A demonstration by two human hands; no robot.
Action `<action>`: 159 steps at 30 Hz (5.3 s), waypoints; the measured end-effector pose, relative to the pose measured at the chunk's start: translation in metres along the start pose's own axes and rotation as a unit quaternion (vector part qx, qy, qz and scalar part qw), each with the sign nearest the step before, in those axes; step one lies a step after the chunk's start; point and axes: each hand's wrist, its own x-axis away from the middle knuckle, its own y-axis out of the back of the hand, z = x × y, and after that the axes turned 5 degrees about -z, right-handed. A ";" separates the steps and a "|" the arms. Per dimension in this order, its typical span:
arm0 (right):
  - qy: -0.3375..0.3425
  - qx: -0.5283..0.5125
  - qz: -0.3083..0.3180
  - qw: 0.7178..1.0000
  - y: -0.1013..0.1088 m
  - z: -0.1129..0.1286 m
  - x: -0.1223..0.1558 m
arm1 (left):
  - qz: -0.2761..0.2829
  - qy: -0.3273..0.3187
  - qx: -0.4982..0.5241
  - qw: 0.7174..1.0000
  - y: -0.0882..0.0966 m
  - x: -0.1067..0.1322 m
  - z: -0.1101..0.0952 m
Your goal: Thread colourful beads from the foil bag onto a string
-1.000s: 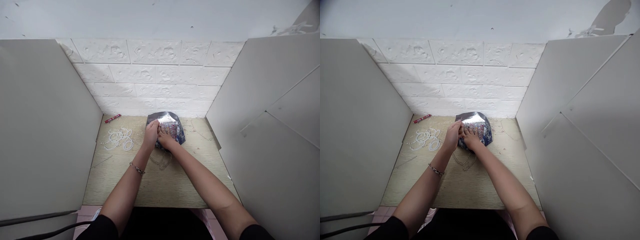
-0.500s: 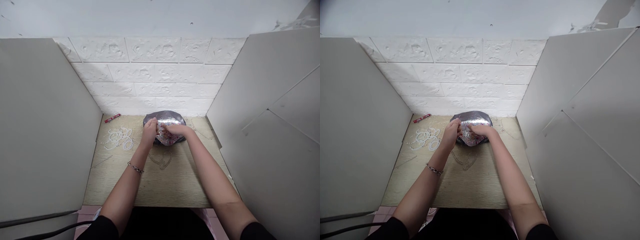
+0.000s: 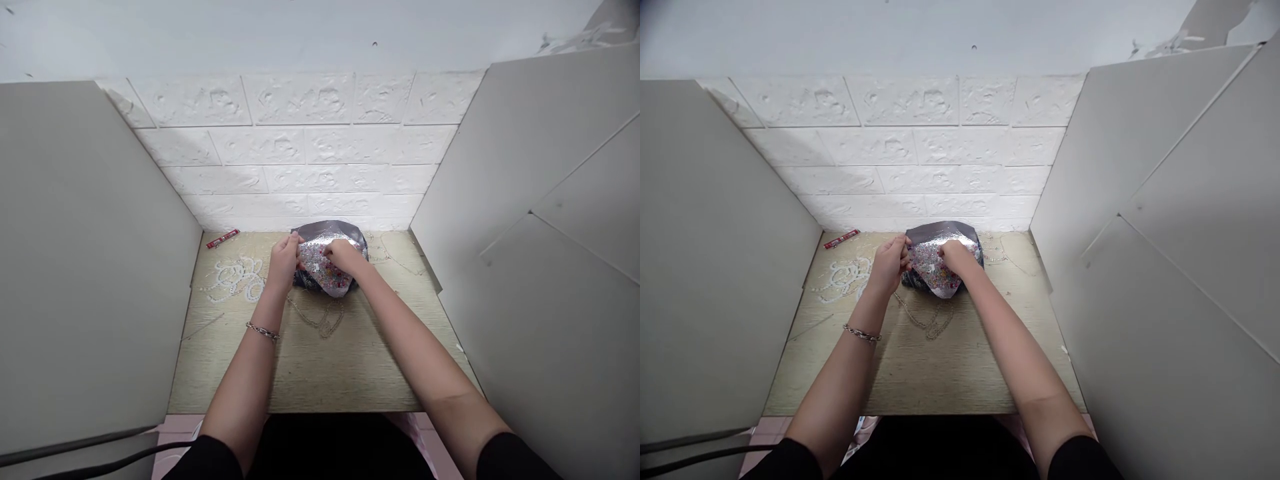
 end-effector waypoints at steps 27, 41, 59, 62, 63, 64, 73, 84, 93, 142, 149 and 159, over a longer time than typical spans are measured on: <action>-0.101 -0.089 -0.016 0.991 -0.014 0.003 0.000 | 0.053 0.006 -0.060 0.997 -0.007 0.007 -0.001; -0.131 -0.522 0.005 0.843 0.000 -0.005 -0.008 | 0.047 -0.004 -0.066 0.997 -0.006 0.007 -0.001; -0.120 -0.156 -0.059 0.979 -0.022 0.005 -0.003 | 0.056 0.018 -0.045 0.997 -0.008 0.009 -0.004; -0.103 -0.125 -0.053 0.985 -0.021 0.006 -0.003 | 0.060 0.016 -0.046 0.997 -0.008 0.009 -0.003; -0.098 -0.118 -0.050 0.987 -0.021 0.005 -0.003 | 0.061 0.015 -0.045 0.997 -0.008 0.009 -0.003; -0.093 -0.113 -0.046 0.988 -0.021 0.005 -0.002 | 0.062 0.014 -0.044 0.997 -0.007 0.009 -0.002; -0.067 -0.081 -0.028 0.994 -0.021 0.002 -0.002 | 0.068 0.007 -0.064 0.996 -0.006 0.009 -0.002; -0.073 -0.078 -0.059 0.993 -0.026 0.006 -0.002 | 0.055 0.017 -0.063 0.996 -0.007 0.010 -0.004; -0.073 -0.485 0.049 0.870 -0.003 0.002 0.003 | 0.050 0.033 0.022 0.998 -0.005 0.009 -0.007; -0.097 -0.008 -0.049 0.994 -0.018 0.007 0.001 | 0.084 0.099 0.166 0.978 0.000 0.011 -0.011; -0.101 -0.043 -0.047 0.993 -0.022 0.007 0.000 | 0.073 0.103 0.156 0.980 -0.002 0.010 -0.012; -0.098 -0.243 -0.084 0.961 -0.020 0.003 -0.003 | 0.074 0.090 0.151 0.982 0.000 0.010 -0.012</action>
